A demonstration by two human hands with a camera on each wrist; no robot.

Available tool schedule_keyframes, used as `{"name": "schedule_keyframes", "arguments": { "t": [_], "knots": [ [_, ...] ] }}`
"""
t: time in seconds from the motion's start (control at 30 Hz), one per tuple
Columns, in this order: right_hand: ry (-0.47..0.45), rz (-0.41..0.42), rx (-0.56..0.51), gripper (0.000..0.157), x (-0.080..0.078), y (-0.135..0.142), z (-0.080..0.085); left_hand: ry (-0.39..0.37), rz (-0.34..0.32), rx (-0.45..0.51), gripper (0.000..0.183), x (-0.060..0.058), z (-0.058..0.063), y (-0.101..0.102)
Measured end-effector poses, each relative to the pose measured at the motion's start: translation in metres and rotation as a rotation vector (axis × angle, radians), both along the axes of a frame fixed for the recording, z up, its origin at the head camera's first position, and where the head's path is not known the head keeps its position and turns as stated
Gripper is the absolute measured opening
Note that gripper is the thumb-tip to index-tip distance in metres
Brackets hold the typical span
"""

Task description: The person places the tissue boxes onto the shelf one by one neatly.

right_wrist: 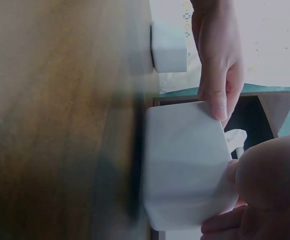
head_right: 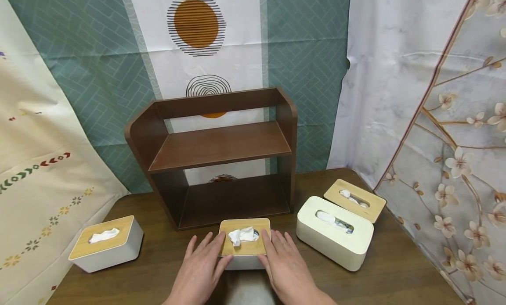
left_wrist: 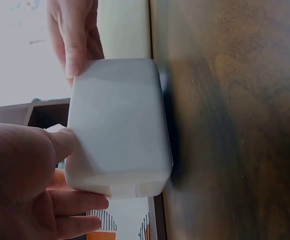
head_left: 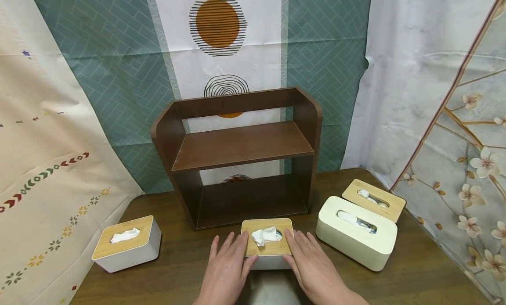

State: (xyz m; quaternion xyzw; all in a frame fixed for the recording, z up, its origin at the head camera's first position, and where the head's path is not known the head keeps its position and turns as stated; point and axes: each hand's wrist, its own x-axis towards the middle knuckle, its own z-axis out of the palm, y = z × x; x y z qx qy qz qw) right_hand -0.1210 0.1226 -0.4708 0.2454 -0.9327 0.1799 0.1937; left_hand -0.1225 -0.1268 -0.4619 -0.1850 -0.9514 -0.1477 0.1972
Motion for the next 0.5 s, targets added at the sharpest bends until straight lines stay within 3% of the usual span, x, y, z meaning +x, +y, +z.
{"name": "schedule_keyframes", "arguments": {
  "t": [0.5],
  "knots": [
    [0.06, 0.028, -0.03, 0.055, -0.021, -0.013, 0.003, 0.024, 0.05, 0.041, 0.06, -0.011, 0.009, -0.009]
  ]
}}
